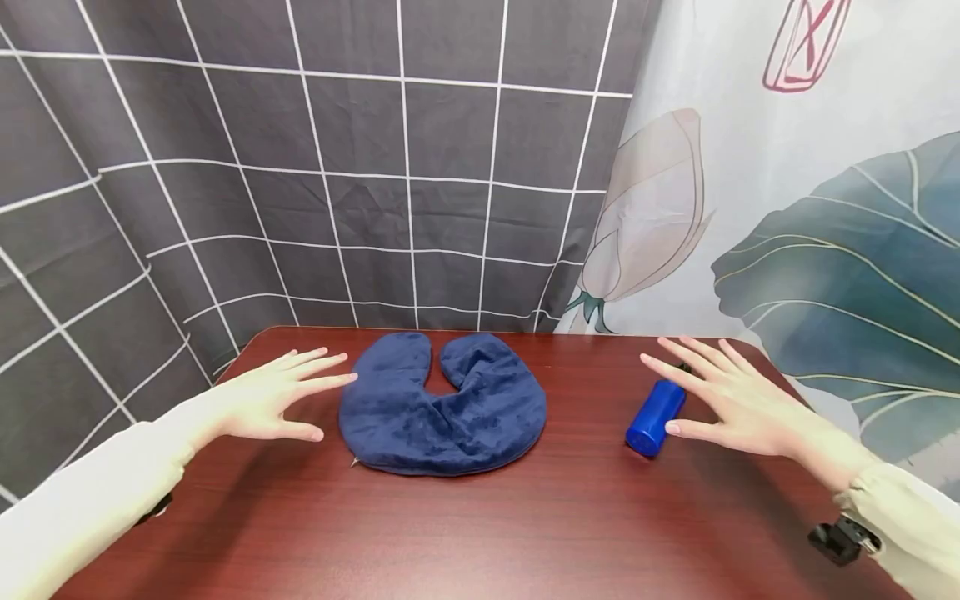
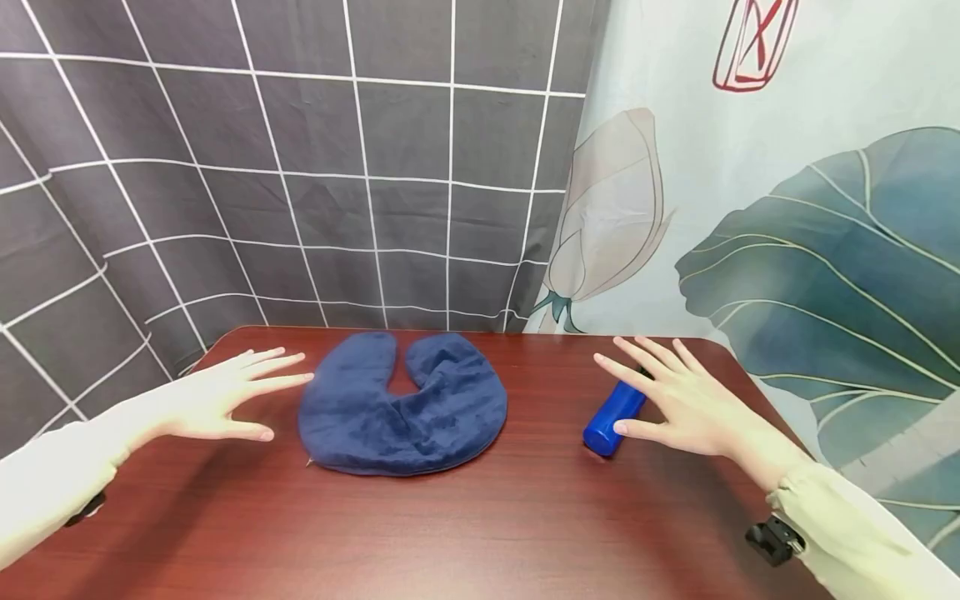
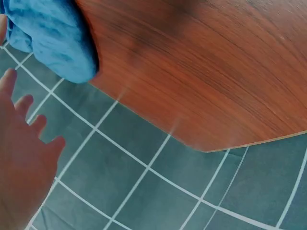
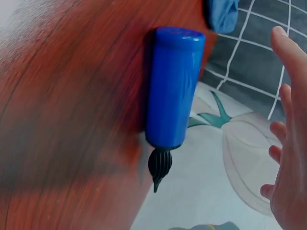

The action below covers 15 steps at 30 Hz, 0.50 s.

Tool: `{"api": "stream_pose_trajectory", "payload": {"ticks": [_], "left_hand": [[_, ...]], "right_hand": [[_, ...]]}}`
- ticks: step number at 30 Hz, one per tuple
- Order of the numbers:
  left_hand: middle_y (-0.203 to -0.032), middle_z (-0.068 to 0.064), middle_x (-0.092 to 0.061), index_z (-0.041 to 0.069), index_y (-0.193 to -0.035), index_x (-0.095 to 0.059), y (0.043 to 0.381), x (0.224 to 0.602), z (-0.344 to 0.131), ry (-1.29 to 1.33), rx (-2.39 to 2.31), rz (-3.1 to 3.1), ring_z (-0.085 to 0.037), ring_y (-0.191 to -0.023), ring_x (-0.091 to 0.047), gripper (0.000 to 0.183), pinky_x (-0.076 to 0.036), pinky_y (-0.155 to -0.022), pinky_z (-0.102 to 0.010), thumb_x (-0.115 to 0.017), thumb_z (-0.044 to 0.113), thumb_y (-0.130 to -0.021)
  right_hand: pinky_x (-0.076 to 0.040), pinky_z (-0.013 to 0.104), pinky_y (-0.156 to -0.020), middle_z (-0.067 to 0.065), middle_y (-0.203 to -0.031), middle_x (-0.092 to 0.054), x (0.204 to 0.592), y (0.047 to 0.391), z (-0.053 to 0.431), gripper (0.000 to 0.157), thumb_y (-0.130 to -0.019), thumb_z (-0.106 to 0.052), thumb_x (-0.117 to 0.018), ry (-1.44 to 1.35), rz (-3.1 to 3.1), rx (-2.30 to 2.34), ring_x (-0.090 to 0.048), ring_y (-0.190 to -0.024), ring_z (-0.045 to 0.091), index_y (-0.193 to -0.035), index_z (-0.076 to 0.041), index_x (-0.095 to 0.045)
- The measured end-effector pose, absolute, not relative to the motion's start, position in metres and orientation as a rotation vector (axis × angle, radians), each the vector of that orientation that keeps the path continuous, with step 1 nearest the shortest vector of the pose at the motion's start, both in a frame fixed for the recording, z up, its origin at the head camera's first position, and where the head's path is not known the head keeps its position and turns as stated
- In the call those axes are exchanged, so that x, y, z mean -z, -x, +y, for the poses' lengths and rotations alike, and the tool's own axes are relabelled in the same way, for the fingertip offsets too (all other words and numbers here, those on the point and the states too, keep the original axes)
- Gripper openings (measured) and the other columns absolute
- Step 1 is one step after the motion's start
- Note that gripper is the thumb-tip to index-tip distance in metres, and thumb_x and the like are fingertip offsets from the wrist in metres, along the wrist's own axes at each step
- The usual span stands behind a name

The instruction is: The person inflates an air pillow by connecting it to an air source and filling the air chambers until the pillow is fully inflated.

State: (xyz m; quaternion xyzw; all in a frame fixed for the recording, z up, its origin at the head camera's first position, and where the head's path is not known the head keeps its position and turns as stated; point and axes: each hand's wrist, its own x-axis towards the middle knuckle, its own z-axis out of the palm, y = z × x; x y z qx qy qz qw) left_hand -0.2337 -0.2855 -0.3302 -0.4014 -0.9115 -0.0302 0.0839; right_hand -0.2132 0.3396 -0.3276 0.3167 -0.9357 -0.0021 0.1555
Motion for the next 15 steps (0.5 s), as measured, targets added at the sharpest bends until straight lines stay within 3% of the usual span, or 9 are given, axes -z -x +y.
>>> {"api": "stream_pose_trajectory", "payload": {"ticks": [2,5,8,11,15], "left_hand": [[-0.154,-0.009,-0.044,0.028,-0.147,-0.046,0.236,0.330,-0.283,1.205,0.096,-2.728,-0.041,-0.142,-0.039,0.074,0.010,-0.117,-0.013,-0.073,0.050,-0.082],[-0.155,-0.008,-0.044,0.025,-0.146,-0.048,0.240,0.331,-0.279,1.234,0.088,-2.715,-0.038,-0.141,-0.041,0.072,-0.011,-0.126,-0.034,-0.073,0.049,-0.083],[-0.154,-0.007,-0.045,0.025,-0.145,-0.050,0.245,0.333,-0.275,1.260,0.071,-2.701,-0.034,-0.140,-0.045,0.068,-0.039,-0.111,-0.051,-0.072,0.048,-0.084],[-0.150,-0.006,-0.049,0.026,-0.143,-0.053,0.248,0.336,-0.271,1.276,0.077,-2.683,-0.030,-0.136,-0.049,0.065,-0.049,-0.100,-0.050,-0.074,0.045,-0.084],[-0.139,-0.004,-0.058,0.022,-0.136,-0.059,0.251,0.341,-0.262,1.294,0.104,-2.645,-0.025,-0.127,-0.055,0.059,-0.053,-0.094,-0.045,-0.077,0.037,-0.082]], "right_hand": [[0.008,0.050,-0.124,0.006,-0.163,-0.028,0.327,0.214,0.335,0.084,-0.083,-0.054,-0.071,-0.920,-2.673,0.006,-0.023,-0.148,0.034,-0.154,-0.033,-0.032],[0.007,0.048,-0.125,0.007,-0.162,-0.029,0.328,0.216,0.328,0.084,-0.084,-0.054,-0.070,-0.937,-2.656,0.000,-0.023,-0.148,0.034,-0.155,-0.032,-0.031],[0.006,0.044,-0.126,0.007,-0.162,-0.030,0.330,0.217,0.321,0.083,-0.084,-0.053,-0.070,-0.955,-2.636,-0.013,-0.023,-0.148,0.033,-0.154,-0.032,-0.032],[0.008,0.040,-0.125,0.007,-0.162,-0.030,0.331,0.220,0.312,0.082,-0.085,-0.052,-0.070,-0.994,-2.618,-0.003,-0.023,-0.148,0.032,-0.154,-0.031,-0.032],[0.009,0.037,-0.125,0.005,-0.162,-0.030,0.331,0.224,0.298,0.082,-0.084,-0.052,-0.070,-1.053,-2.603,0.008,-0.025,-0.148,0.033,-0.154,-0.031,-0.033]]}}
